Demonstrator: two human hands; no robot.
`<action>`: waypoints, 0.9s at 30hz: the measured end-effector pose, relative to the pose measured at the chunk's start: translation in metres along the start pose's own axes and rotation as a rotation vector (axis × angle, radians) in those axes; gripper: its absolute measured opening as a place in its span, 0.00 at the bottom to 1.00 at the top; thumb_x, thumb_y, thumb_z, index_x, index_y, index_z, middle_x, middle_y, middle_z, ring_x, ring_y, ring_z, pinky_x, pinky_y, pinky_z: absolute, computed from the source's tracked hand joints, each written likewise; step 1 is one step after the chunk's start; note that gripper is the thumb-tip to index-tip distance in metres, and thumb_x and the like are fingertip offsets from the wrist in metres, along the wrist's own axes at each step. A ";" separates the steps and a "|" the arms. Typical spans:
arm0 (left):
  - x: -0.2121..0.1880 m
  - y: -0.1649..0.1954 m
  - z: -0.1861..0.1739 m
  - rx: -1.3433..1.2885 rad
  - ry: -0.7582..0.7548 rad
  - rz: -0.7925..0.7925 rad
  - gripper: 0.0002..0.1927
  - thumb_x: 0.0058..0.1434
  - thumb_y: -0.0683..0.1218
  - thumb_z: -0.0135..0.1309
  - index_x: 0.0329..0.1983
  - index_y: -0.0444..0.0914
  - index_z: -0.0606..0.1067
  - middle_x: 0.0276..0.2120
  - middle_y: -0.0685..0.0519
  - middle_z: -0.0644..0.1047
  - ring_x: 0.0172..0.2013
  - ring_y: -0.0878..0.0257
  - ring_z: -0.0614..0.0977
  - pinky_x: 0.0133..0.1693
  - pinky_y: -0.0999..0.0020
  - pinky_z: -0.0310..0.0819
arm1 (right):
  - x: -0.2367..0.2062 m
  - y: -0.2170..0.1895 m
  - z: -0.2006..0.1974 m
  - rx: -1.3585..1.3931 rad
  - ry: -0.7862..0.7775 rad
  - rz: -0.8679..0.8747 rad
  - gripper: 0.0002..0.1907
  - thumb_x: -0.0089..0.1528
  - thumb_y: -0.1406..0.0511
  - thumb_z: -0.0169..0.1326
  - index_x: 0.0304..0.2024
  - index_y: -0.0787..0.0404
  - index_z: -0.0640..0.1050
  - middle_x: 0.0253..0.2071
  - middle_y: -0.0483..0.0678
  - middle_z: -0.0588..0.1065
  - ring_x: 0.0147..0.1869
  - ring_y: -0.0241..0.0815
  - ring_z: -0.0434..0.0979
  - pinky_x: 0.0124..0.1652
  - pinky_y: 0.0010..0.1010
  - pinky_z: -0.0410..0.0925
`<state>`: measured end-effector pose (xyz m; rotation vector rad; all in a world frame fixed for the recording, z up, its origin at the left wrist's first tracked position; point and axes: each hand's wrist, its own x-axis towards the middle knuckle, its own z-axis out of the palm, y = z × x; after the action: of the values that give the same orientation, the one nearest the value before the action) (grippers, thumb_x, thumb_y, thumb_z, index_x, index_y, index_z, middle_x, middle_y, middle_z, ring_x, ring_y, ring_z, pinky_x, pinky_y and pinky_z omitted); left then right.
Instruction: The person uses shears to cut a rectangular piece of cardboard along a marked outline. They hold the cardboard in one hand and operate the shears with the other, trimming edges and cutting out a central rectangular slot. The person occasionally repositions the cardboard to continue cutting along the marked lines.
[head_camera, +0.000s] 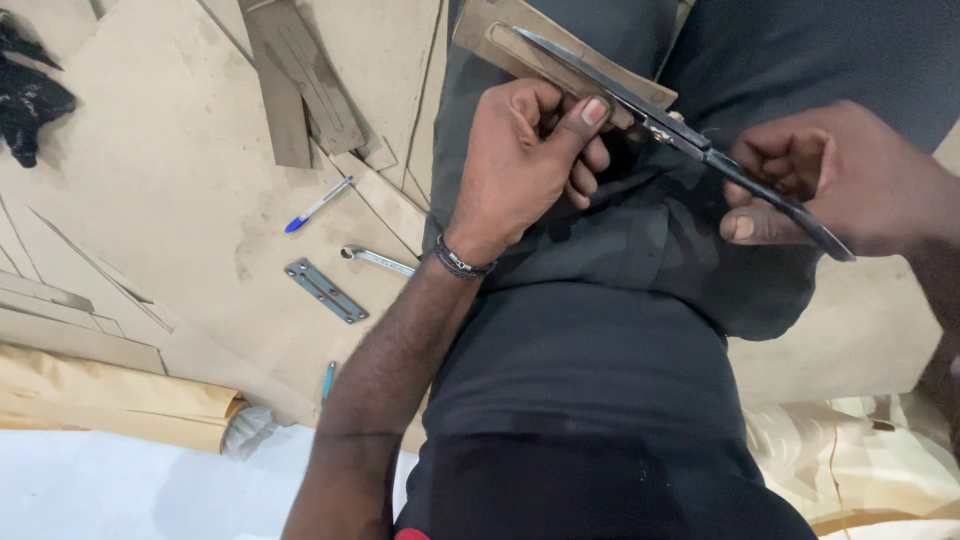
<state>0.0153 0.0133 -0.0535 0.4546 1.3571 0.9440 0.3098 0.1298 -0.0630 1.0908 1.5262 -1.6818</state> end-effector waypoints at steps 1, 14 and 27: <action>0.000 0.001 0.000 -0.008 0.002 -0.002 0.14 0.72 0.45 0.53 0.36 0.29 0.78 0.24 0.49 0.81 0.20 0.68 0.82 0.21 0.72 0.80 | 0.000 0.001 0.001 0.048 -0.004 -0.078 0.23 0.51 0.57 0.74 0.37 0.64 0.78 0.23 0.48 0.73 0.23 0.35 0.69 0.21 0.30 0.63; -0.006 -0.001 -0.003 -0.064 0.137 0.120 0.12 0.74 0.44 0.52 0.37 0.30 0.74 0.28 0.47 0.81 0.24 0.66 0.83 0.25 0.71 0.82 | -0.001 -0.002 0.007 0.069 -0.013 -0.153 0.25 0.51 0.56 0.73 0.41 0.64 0.77 0.27 0.46 0.74 0.29 0.34 0.70 0.27 0.28 0.67; -0.006 -0.017 -0.006 -0.140 0.070 0.134 0.11 0.74 0.43 0.52 0.38 0.30 0.74 0.29 0.45 0.82 0.26 0.64 0.85 0.26 0.69 0.85 | -0.001 -0.018 0.009 -0.062 0.057 -0.072 0.29 0.42 0.55 0.77 0.37 0.63 0.77 0.23 0.48 0.74 0.23 0.38 0.75 0.27 0.32 0.69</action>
<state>0.0151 -0.0022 -0.0640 0.4126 1.3254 1.1674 0.2932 0.1235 -0.0537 1.0714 1.6609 -1.6525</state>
